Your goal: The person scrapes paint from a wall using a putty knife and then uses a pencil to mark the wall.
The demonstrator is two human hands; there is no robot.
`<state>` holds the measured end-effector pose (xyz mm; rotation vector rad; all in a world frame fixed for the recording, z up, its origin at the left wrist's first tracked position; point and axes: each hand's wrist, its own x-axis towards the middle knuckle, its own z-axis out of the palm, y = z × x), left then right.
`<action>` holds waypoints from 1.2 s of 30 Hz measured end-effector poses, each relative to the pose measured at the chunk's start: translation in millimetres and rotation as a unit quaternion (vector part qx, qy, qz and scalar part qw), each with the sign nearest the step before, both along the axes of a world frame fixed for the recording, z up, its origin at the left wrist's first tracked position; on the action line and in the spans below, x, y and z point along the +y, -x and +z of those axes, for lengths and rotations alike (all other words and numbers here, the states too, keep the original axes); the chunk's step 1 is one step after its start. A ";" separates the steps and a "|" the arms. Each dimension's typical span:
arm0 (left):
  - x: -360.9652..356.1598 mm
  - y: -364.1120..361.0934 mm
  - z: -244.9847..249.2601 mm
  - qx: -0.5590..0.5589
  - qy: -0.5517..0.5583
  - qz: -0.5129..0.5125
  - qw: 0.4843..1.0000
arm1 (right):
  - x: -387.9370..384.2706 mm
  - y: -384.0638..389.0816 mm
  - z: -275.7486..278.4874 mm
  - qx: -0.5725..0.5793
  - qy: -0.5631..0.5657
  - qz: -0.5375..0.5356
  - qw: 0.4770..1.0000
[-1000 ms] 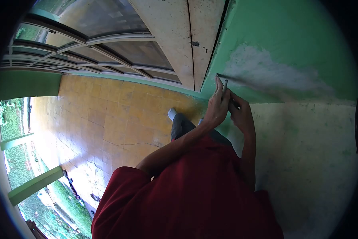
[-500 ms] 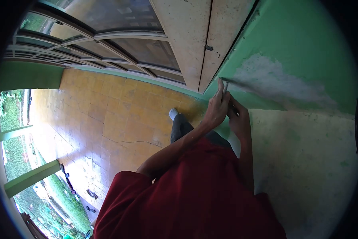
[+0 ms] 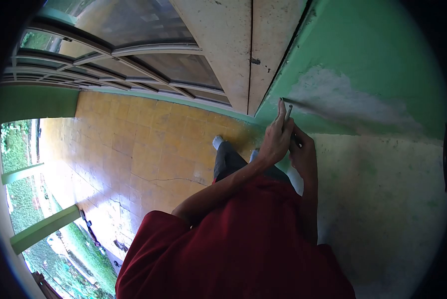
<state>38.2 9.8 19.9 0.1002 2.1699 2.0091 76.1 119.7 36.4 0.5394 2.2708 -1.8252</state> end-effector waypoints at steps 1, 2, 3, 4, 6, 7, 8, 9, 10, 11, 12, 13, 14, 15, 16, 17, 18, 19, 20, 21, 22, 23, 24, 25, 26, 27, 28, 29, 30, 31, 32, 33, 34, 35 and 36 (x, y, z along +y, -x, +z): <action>2.6 4.1 -2.9 0.004 0.000 -0.002 1.000 | 3.3 2.3 -5.2 0.014 -0.003 0.006 1.000; 4.9 6.1 -7.4 0.005 0.002 0.003 1.000 | 5.5 0.7 -9.2 0.023 -0.005 0.011 1.000; 6.6 -0.8 -8.4 -0.001 0.004 0.006 1.000 | 5.7 -7.6 -6.6 0.014 -0.004 0.005 1.000; 7.9 -6.3 -7.8 -0.002 0.004 0.001 1.000 | 5.1 -9.3 -0.3 0.000 0.003 0.003 1.000; 7.9 -4.3 -2.4 0.004 0.007 0.010 1.000 | 6.3 4.6 -3.3 -0.002 0.009 0.002 1.000; 7.1 0.4 -2.7 0.008 0.008 0.007 1.000 | 7.6 11.8 -15.9 0.035 -0.031 0.043 0.998; 6.2 4.7 -4.8 -0.003 0.013 0.013 1.000 | 9.9 11.9 -25.2 0.068 -0.071 0.084 0.992; 2.9 2.1 -6.9 -0.019 0.019 0.020 0.999 | 6.3 1.4 -23.2 0.062 -0.070 0.084 0.992; -3.7 2.0 5.2 -0.019 0.019 0.022 0.999 | 0.4 -5.3 -17.3 0.074 -0.063 0.065 0.993; -10.9 4.9 19.3 -0.065 0.042 -0.023 0.997 | -1.7 -2.8 -11.3 0.090 -0.059 0.050 0.993; -15.5 5.8 27.9 -0.114 0.065 -0.067 0.989 | 0.9 2.2 -7.0 0.091 -0.061 0.055 0.992; -11.8 5.9 21.6 -0.114 0.063 -0.062 0.990 | 5.2 7.2 -3.7 0.056 -0.055 0.057 0.995; -4.4 1.0 8.4 -0.050 0.033 -0.026 0.998 | 6.4 6.0 -3.5 0.016 -0.047 0.054 0.997; 0.1 -1.9 1.1 0.017 0.002 0.011 1.000 | 5.6 4.6 -9.8 0.014 -0.047 0.055 0.997; -0.8 -6.0 -5.0 0.015 0.004 0.013 1.000 | 2.8 2.2 -19.7 0.046 -0.046 0.056 0.996; -2.3 -5.5 -10.4 0.018 -0.009 0.032 0.999 | 0.3 5.3 -24.7 0.083 -0.046 0.056 0.994; -3.0 -3.4 -11.3 0.020 -0.024 0.052 0.998 | 1.7 6.0 -16.4 0.086 -0.047 0.059 0.993; -3.1 -4.1 -8.3 0.020 -0.026 0.056 0.998 | 5.4 0.5 -2.0 0.039 -0.050 0.044 0.997; -3.6 -5.0 -6.1 -0.006 -0.022 0.026 0.999 | 7.3 -1.6 5.0 -0.006 -0.052 0.028 0.998; -4.2 -7.5 -0.3 -0.036 -0.016 -0.010 0.999 | 6.0 1.1 0.7 -0.009 -0.051 0.027 0.998; -4.2 -6.9 5.0 -0.037 -0.017 -0.011 0.999 | 4.7 9.2 -6.4 -0.011 -0.053 0.046 0.997; -6.6 -7.4 11.7 -0.070 -0.016 -0.006 0.997 | 3.2 10.5 -10.6 -0.014 -0.052 0.065 0.996; -9.7 -2.7 16.6 -0.096 -0.014 0.000 0.995 | 3.5 7.1 -9.2 -0.012 -0.050 0.063 0.997; -11.8 1.0 16.2 -0.093 -0.014 0.000 0.996 | 5.8 0.5 -5.5 0.009 -0.052 0.045 0.998; -13.7 1.8 13.5 -0.088 0.015 -0.018 0.996 | 8.3 -2.9 -3.3 0.028 -0.054 0.030 0.998; -15.4 2.3 10.5 -0.082 0.045 -0.037 0.995 | 9.7 2.5 -4.3 0.029 -0.054 0.033 0.998; -12.9 3.9 6.8 -0.082 0.045 -0.038 0.995 | 11.8 9.8 -6.3 0.016 -0.050 0.045 0.998; -7.1 5.9 2.5 -0.066 0.027 -0.010 0.997 | 13.6 12.2 -7.8 0.003 -0.047 0.057 0.997; -3.4 4.5 2.8 -0.052 0.010 0.015 0.999 | 11.1 6.9 -11.3 0.000 -0.047 0.054 0.997; -4.6 3.3 4.0 -0.051 0.011 0.014 0.999 | 5.1 3.9 -16.6 0.032 -0.048 0.047 0.997; -10.2 3.9 6.5 -0.065 0.021 -0.005 0.998 | 0.0 4.2 -19.2 0.067 -0.049 0.041 0.996; -14.1 5.6 9.6 -0.077 0.030 -0.022 0.996 | 0.1 6.3 -18.8 0.070 -0.048 0.041 0.996; -11.5 6.7 6.8 -0.075 0.029 -0.019 0.997 | 2.6 8.4 -18.4 0.063 -0.042 0.045 0.996; -6.2 6.0 -0.1 -0.054 0.022 0.015 0.998 | 4.1 9.1 -18.8 0.055 -0.036 0.048 0.997; -2.5 5.1 -3.2 -0.035 0.014 0.048 0.998 | 1.2 10.5 -22.4 0.055 -0.037 0.048 0.997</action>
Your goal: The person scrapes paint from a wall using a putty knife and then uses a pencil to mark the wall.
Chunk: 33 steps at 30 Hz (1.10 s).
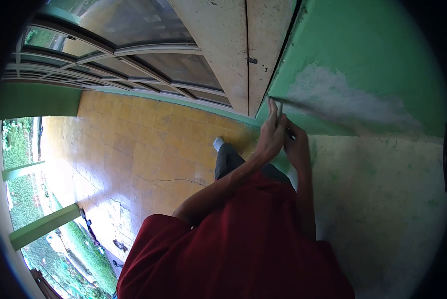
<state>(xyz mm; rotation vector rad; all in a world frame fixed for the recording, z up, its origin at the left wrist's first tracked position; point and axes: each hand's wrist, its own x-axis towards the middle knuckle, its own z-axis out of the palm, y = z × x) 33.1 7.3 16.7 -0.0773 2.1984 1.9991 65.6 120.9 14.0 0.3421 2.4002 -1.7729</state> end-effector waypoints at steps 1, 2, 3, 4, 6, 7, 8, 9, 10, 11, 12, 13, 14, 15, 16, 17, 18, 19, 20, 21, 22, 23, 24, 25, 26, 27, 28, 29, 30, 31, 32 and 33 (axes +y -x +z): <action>-2.4 -6.3 -3.6 -0.006 0.002 -0.002 1.000 | -8.0 -3.2 -5.9 0.044 -0.008 0.007 0.999; -7.7 -5.0 -6.0 -0.010 -0.007 -0.002 1.000 | -13.3 -0.9 -8.5 0.094 -0.016 0.015 0.995; -11.4 1.8 -5.4 -0.008 -0.018 0.001 1.000 | -8.9 -0.9 -2.8 0.100 -0.017 0.018 0.995; -13.9 -0.3 -4.4 0.001 -0.005 0.003 1.000 | 0.3 -15.0 9.3 0.012 0.011 0.006 1.000; -15.2 1.6 -13.4 0.027 -0.070 0.011 0.997 | 18.7 -16.2 35.4 -0.145 0.082 -0.017 0.986; -13.4 -4.0 -19.4 0.040 -0.134 0.008 0.990 | 23.9 -15.2 39.0 -0.145 0.079 -0.022 0.986; -12.1 -7.3 -25.7 0.041 -0.138 0.004 0.990 | 29.0 -10.9 41.3 -0.150 0.088 0.001 0.985; -14.8 -7.8 -26.7 -0.019 -0.164 0.019 0.986 | 32.4 -6.7 43.2 -0.153 0.097 0.027 0.983; -19.4 -6.2 -27.5 -0.077 -0.187 0.034 0.979 | 33.4 -6.6 43.5 -0.148 0.096 0.028 0.984; -23.6 -4.3 -30.1 -0.071 -0.187 0.034 0.979 | 33.1 -9.4 42.3 -0.151 0.148 0.022 0.977; -27.4 -1.9 -32.7 -0.069 -0.163 0.045 0.983 | 32.1 -10.0 40.6 -0.153 0.199 0.016 0.968; -30.3 0.8 -35.4 -0.067 -0.139 0.055 0.986 | 28.3 -8.7 38.3 -0.148 0.198 0.017 0.969; -32.4 4.2 -39.0 -0.066 -0.160 0.037 0.984 | 21.9 -9.2 34.5 -0.107 0.192 0.019 0.975; -27.5 7.3 -39.6 -0.065 -0.162 0.035 0.984 | 17.0 -11.7 28.6 -0.069 0.186 0.020 0.980; -19.5 10.8 -40.0 -0.032 -0.180 0.038 0.982 | 14.0 -12.2 17.7 -0.068 0.184 0.017 0.980; -13.7 15.3 -39.9 0.004 -0.198 0.041 0.979 | 11.6 -6.6 3.1 -0.040 0.182 0.023 0.982; -11.2 19.2 -37.4 0.008 -0.200 0.039 0.979 | 8.9 1.4 -10.5 -0.011 0.180 0.029 0.983; -9.9 19.9 -34.5 0.020 -0.202 0.020 0.979 | 4.2 6.5 -21.8 -0.010 0.180 0.028 0.983; -9.0 20.0 -32.1 0.030 -0.204 0.000 0.979 | -1.2 11.0 -32.9 0.019 0.202 0.024 0.979; -8.2 20.2 -32.3 0.026 -0.204 -0.003 0.979 | -6.2 13.1 -44.8 0.045 0.224 0.020 0.973; -7.4 20.9 -33.4 0.034 -0.171 -0.038 0.984 | -10.9 13.5 -59.2 0.042 0.223 0.015 0.974; -6.2 21.5 -34.7 0.042 -0.139 -0.073 0.987 | -15.7 14.0 -73.8 0.057 0.239 -0.030 0.969; -3.9 22.4 -37.7 0.039 -0.141 -0.075 0.986 | -19.0 16.6 -85.9 0.073 0.252 -0.073 0.962; -2.8 23.7 -42.8 0.031 -0.135 -0.080 0.987 | -22.8 20.4 -95.2 0.071 0.251 -0.074 0.962; -2.2 26.6 -47.8 0.024 -0.129 -0.087 0.988 | -26.8 25.0 -104.4 0.079 0.232 -0.098 0.965; -1.0 30.3 -54.8 0.021 -0.129 -0.089 0.987 | -30.9 28.1 -109.1 0.086 0.211 -0.122 0.966; -0.9 34.4 -62.0 0.036 -0.124 -0.083 0.988 | -39.7 32.8 -106.2 0.083 0.212 -0.125 0.966; -2.0 36.3 -68.9 0.052 -0.119 -0.079 0.988 | -50.7 39.1 -103.2 0.197 0.149 -0.158 0.956; -4.7 37.0 -71.9 0.051 -0.117 -0.081 0.989 | -55.8 43.4 -102.2 0.310 0.082 -0.188 0.928; -8.7 39.0 -74.8 0.055 -0.066 -0.072 0.994 | -53.5 43.6 -101.0 0.310 0.084 -0.189 0.928; -11.2 38.2 -78.2 0.056 -0.016 -0.064 0.996 | -49.1 38.8 -99.1 0.223 0.159 -0.143 0.951; -10.9 36.3 -78.3 0.053 -0.015 -0.068 0.996 | -46.5 33.6 -98.6 0.133 0.230 -0.097 0.959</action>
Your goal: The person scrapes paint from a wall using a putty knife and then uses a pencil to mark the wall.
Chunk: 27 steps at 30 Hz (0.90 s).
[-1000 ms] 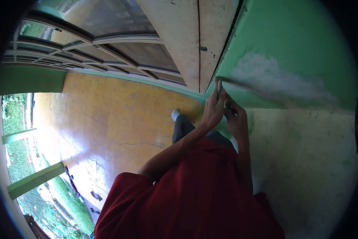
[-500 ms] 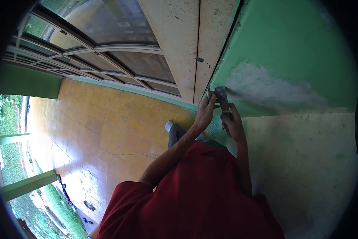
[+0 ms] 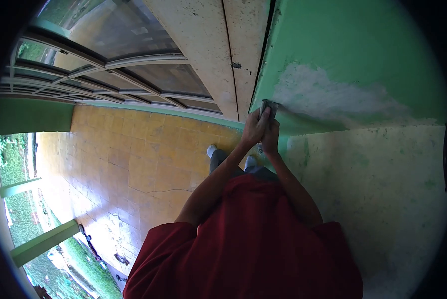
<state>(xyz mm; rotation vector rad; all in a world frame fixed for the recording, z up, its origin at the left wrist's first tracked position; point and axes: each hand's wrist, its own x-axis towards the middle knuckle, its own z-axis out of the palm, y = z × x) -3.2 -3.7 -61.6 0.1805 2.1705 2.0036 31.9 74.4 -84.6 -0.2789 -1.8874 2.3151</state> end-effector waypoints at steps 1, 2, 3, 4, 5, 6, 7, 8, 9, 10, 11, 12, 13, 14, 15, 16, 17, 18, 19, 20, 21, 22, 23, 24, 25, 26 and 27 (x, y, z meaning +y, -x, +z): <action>1.1 0.0 0.3 0.003 -0.005 0.015 1.000 | -0.3 -1.4 0.3 -0.001 0.000 -0.003 1.000; 2.5 2.5 1.5 0.009 -0.010 0.031 0.999 | -0.5 0.7 1.1 -0.007 -0.006 -0.009 1.000; 4.0 4.5 10.0 0.011 -0.010 0.029 0.999 | -1.3 3.0 3.1 -0.013 -0.011 -0.016 1.000; 6.0 7.5 21.9 0.023 -0.013 0.054 0.998 | -1.3 11.4 7.0 -0.011 -0.011 -0.018 1.000; 5.5 6.0 30.2 0.031 -0.015 0.076 0.996 | -1.6 19.0 10.0 0.034 -0.034 -0.025 0.999; 3.4 4.3 28.5 0.028 -0.013 0.072 0.997 | -2.5 20.7 9.4 0.077 -0.058 -0.031 0.995; 1.4 1.6 28.2 0.017 -0.006 0.063 0.998 | -4.1 12.7 8.5 0.073 -0.058 -0.035 0.995; 1.3 6.4 30.4 0.014 -0.003 0.055 0.998 | -3.7 10.9 9.4 0.058 -0.052 -0.036 0.996; 2.6 10.6 26.4 0.024 -0.006 0.054 0.998 | -2.5 12.0 9.0 0.049 -0.047 -0.036 0.997; 2.4 3.0 16.6 -0.001 -0.005 0.046 0.999 | -3.6 3.3 5.4 0.030 -0.040 -0.038 0.998; 2.7 0.3 6.5 -0.024 -0.003 0.040 0.999 | -4.3 -1.6 1.2 0.013 -0.033 -0.037 0.999; 3.9 5.2 10.0 -0.019 -0.005 0.039 0.999 | -4.3 0.9 1.2 -0.001 -0.026 -0.038 0.999; 5.5 6.2 12.0 -0.009 -0.011 0.046 0.999 | -4.7 5.5 -0.6 -0.001 -0.026 -0.042 0.999; 6.8 5.5 13.1 -0.002 -0.016 0.052 0.999 | -5.7 12.0 -3.6 0.029 -0.017 -0.051 0.998; 7.2 5.6 16.3 -0.005 -0.014 0.048 0.999 | -7.2 13.4 -3.3 0.059 -0.007 -0.060 0.996; 6.1 7.1 20.0 0.002 -0.017 0.045 0.999 | -8.5 10.1 -2.3 0.056 -0.005 -0.062 0.996; 3.9 9.3 24.7 0.011 -0.020 0.043 0.999 | -9.4 9.8 -0.2 0.059 0.000 -0.063 0.996; 4.0 10.1 22.8 0.015 -0.020 0.041 0.999 | -9.1 11.8 1.4 0.064 0.004 -0.065 0.996; 5.2 4.5 20.2 -0.004 -0.028 0.043 0.999 | -9.2 7.5 -5.1 0.064 0.003 -0.068 0.996; 6.8 0.0 18.0 -0.023 -0.038 0.045 0.998 | -9.1 3.0 -13.0 0.039 0.015 -0.072 0.997; 7.1 2.1 22.3 -0.017 -0.040 0.045 0.998 | -10.0 6.5 -7.0 0.020 0.027 -0.073 0.997; 5.8 3.9 25.7 -0.010 -0.017 0.049 0.999 | -10.1 9.8 -1.5 0.025 0.027 -0.072 0.997; 4.1 1.9 27.1 -0.010 0.009 0.050 0.999 | -10.3 7.3 2.3 0.031 0.011 -0.076 0.997; 3.5 0.3 24.7 -0.013 0.011 0.049 0.999 | -11.4 3.8 6.5 0.036 -0.005 -0.080 0.996; 3.2 0.2 22.6 -0.020 -0.009 0.046 0.999 | -10.9 1.8 6.1 0.033 -0.003 -0.082 0.996; 4.5 1.8 21.4 -0.026 -0.031 0.044 0.998 | -8.0 3.0 7.7 0.042 -0.026 -0.076 0.996; 5.2 1.7 20.6 -0.027 -0.030 0.044 0.998 | -6.2 3.5 5.9 0.052 -0.050 -0.068 0.995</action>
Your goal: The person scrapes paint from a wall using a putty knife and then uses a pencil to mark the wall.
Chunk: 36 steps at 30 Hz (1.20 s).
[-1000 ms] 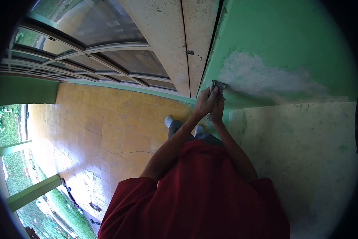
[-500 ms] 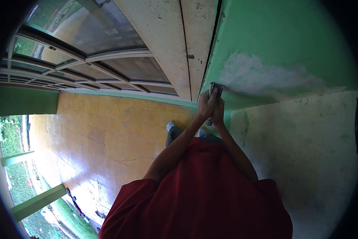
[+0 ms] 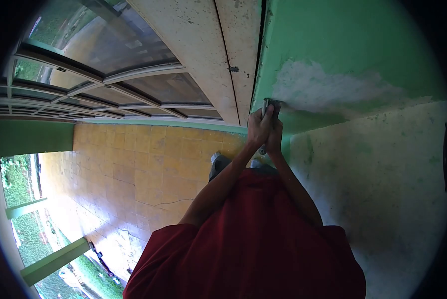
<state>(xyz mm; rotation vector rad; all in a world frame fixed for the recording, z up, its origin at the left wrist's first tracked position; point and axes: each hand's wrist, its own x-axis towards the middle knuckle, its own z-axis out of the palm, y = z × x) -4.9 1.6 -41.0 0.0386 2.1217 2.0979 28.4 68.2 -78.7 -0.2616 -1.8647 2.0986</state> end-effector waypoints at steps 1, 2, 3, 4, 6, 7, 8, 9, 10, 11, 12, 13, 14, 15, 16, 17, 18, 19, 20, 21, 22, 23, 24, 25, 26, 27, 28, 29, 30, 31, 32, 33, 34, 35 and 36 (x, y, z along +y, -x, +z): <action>-0.8 -3.4 -0.5 -0.004 -0.015 -0.004 1.000 | -3.0 -4.5 -4.4 -0.003 0.002 -0.002 1.000; 0.4 -2.2 0.7 -0.002 -0.033 -0.007 0.999 | -4.4 -4.9 -9.5 -0.014 0.018 -0.009 1.000; 1.3 1.2 3.6 0.004 -0.035 -0.007 0.999 | -3.3 0.3 -12.4 -0.022 0.032 -0.016 0.999; 1.3 4.9 5.5 0.014 -0.008 0.001 1.000 | -1.1 10.4 -16.1 -0.015 0.029 -0.016 0.999; -1.9 2.2 4.5 0.012 0.026 0.008 1.000 | -6.7 13.3 -20.7 0.008 0.093 -0.007 0.996; -3.8 -0.1 5.3 0.012 0.026 0.002 1.000 | -9.5 4.9 -17.2 0.003 0.096 -0.009 0.995; -2.7 5.6 8.9 0.021 0.023 -0.002 1.000 | -7.2 4.0 -10.5 0.000 0.079 -0.016 0.997; -1.9 6.5 3.5 0.024 0.022 -0.003 0.999 | -6.4 2.1 -3.6 -0.005 0.062 -0.024 0.998; -2.6 -0.1 -3.2 0.008 0.035 -0.001 0.999 | -6.4 2.2 -2.4 -0.007 0.061 -0.025 0.998; -1.8 0.2 -9.1 -0.003 0.046 0.001 0.999 | -6.9 2.3 0.6 -0.007 0.061 -0.024 0.998; -1.2 3.0 -1.0 0.001 0.045 0.002 0.999 | -7.1 2.3 1.9 -0.006 0.062 -0.022 0.998; -3.2 1.8 9.4 0.001 0.043 0.002 0.999 | -7.2 2.2 2.8 -0.009 0.064 -0.021 0.998; -5.1 -1.0 16.6 -0.001 0.042 0.001 0.999 | -7.2 2.4 3.0 -0.015 0.068 -0.022 0.997; -4.4 -0.4 7.9 -0.003 0.042 -0.001 0.999 | -7.4 2.6 3.8 -0.019 0.070 -0.023 0.997; -3.2 0.0 -4.5 -0.006 0.043 -0.001 0.999 | -7.5 2.8 3.8 -0.023 0.071 -0.024 0.997; -0.4 3.1 -15.3 -0.005 0.042 -0.001 0.999 | -7.9 3.0 5.0 -0.023 0.070 -0.024 0.997; -0.1 0.7 -10.3 -0.002 0.040 -0.002 0.999 | -8.1 3.1 5.1 -0.022 0.070 -0.024 0.997; -1.3 -3.4 0.2 -0.004 0.043 0.005 0.999 | -8.2 2.9 5.0 -0.020 0.069 -0.022 0.997; -0.9 -0.7 10.2 -0.003 0.046 0.012 0.999 | -8.2 2.8 4.4 -0.016 0.068 -0.020 0.997; -0.5 2.8 19.2 -0.004 0.046 0.011 0.999 | -8.3 2.9 4.5 -0.019 0.070 -0.020 0.997; -1.7 3.4 24.9 0.007 0.033 0.006 0.999 | -7.3 -0.3 -0.9 -0.024 0.072 -0.022 0.997; -3.7 1.2 28.3 0.017 0.019 0.002 1.000 | -5.1 -2.7 -5.5 -0.024 0.074 -0.006 0.997; -3.9 2.4 20.6 0.019 0.019 0.001 1.000 | -2.6 1.1 -7.0 -0.015 0.073 0.011 0.997; -2.0 3.7 9.5 0.002 0.028 0.007 1.000 | -2.9 2.4 -5.1 -0.012 0.071 0.010 0.997; -1.4 -2.5 -3.0 -0.021 0.039 0.012 0.999 | -7.0 -6.0 -4.6 -0.036 0.088 -0.004 0.995; -0.6 -1.3 6.2 -0.018 0.037 0.011 0.999 | -7.3 -5.7 -2.8 -0.054 0.104 -0.015 0.993; -0.2 5.2 23.7 0.015 0.035 0.011 0.999 | -1.0 5.9 0.5 -0.048 0.102 -0.013 0.994; -2.9 3.1 32.8 0.039 0.038 0.010 0.998 | 4.0 10.8 1.5 -0.025 0.086 0.016 0.996; -5.4 -2.3 22.1 0.031 0.043 0.008 0.999 | 3.5 5.6 0.0 -0.007 0.072 0.044 0.996; -5.1 1.8 10.3 0.040 0.054 0.006 0.998 | -0.6 2.6 -2.4 -0.007 0.074 0.045 0.996; -2.9 9.7 0.3 0.054 0.062 0.005 0.997 | -4.9 4.4 -3.5 -0.012 0.067 0.007 0.998; -0.9 8.6 4.9 0.057 0.059 0.005 0.997 | -7.3 3.7 -1.5 -0.022 0.060 -0.031 0.997; -0.8 0.6 7.8 0.029 0.052 0.005 0.998 | -9.1 0.5 -0.6 -0.025 0.059 -0.031 0.997; -0.7 -0.9 11.4 0.006 0.046 0.007 0.999 | -10.0 3.1 0.6 -0.010 0.083 -0.038 0.996; -1.0 2.5 18.9 0.005 0.048 0.008 0.999 | -11.9 4.4 3.7 0.003 0.108 -0.045 0.993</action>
